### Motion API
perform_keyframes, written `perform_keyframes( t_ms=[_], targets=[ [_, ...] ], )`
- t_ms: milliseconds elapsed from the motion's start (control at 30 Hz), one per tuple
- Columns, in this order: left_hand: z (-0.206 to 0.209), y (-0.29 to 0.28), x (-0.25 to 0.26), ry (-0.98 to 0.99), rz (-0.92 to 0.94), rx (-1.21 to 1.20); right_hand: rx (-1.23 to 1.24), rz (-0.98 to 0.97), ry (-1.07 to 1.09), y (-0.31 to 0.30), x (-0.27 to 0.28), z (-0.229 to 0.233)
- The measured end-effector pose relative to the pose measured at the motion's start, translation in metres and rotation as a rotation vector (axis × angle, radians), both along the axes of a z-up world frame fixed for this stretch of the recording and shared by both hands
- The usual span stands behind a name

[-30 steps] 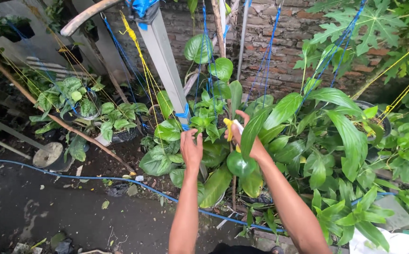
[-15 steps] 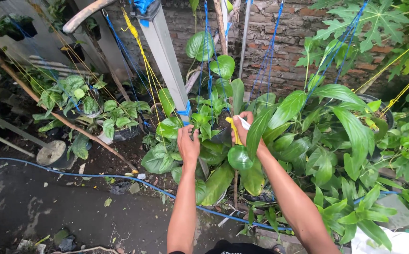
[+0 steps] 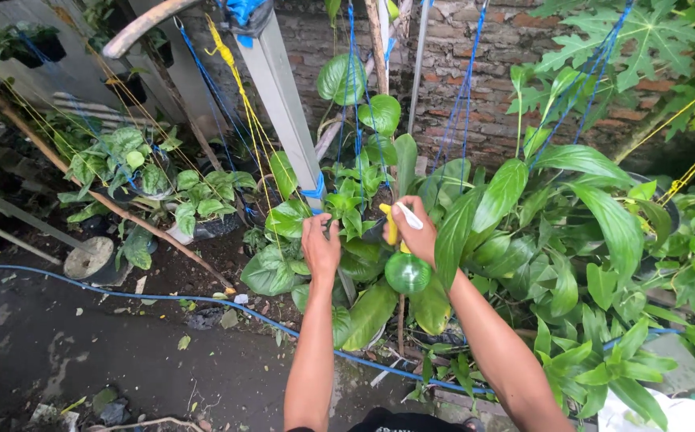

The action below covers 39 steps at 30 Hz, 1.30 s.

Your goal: The person uses a spray bottle to mist various hanging potted plants in an outdoor garden area. They move from one plant to another, spraying the leaves and occasionally touching the foliage with their free hand.

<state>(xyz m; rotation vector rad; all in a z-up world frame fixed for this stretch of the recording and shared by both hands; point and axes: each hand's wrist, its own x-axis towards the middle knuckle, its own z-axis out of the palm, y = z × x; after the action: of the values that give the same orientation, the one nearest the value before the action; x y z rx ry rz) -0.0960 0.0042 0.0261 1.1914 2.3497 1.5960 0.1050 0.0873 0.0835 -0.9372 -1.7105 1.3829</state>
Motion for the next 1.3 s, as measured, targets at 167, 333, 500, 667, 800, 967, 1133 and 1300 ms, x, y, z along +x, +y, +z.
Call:
perform_keyframes(
  t_ms=[167,333,500,667,800,967,1133,1300],
  targets=[
    [0.005,-0.002,0.001,0.015,-0.009,0.002,-0.101,-0.069,0.179,0.005,-0.003,-0.021],
    [0.007,-0.003,0.001,0.028,-0.016,0.016,-0.054,-0.136,0.184,-0.002,0.000,-0.019],
    [0.004,-0.002,0.000,0.049,-0.014,0.039,0.030,0.108,0.233,0.000,0.003,-0.024],
    [0.014,-0.008,0.002,0.038,-0.025,0.014,-0.110,-0.001,0.300,-0.008,-0.001,-0.024],
    [0.021,-0.010,0.003,0.023,-0.037,-0.024,-0.064,-0.109,0.282,-0.006,0.000,-0.033],
    [0.011,-0.011,0.000,0.013,-0.059,-0.071,0.074,0.013,0.349,-0.024,0.012,-0.026],
    [0.032,-0.056,0.050,-0.160,-0.152,0.032,0.104,0.191,0.402,-0.075,0.048,0.006],
    [0.016,-0.087,0.116,-0.806,-0.774,0.228,-0.048,0.092,0.286,-0.108,0.080,-0.025]
  ],
)
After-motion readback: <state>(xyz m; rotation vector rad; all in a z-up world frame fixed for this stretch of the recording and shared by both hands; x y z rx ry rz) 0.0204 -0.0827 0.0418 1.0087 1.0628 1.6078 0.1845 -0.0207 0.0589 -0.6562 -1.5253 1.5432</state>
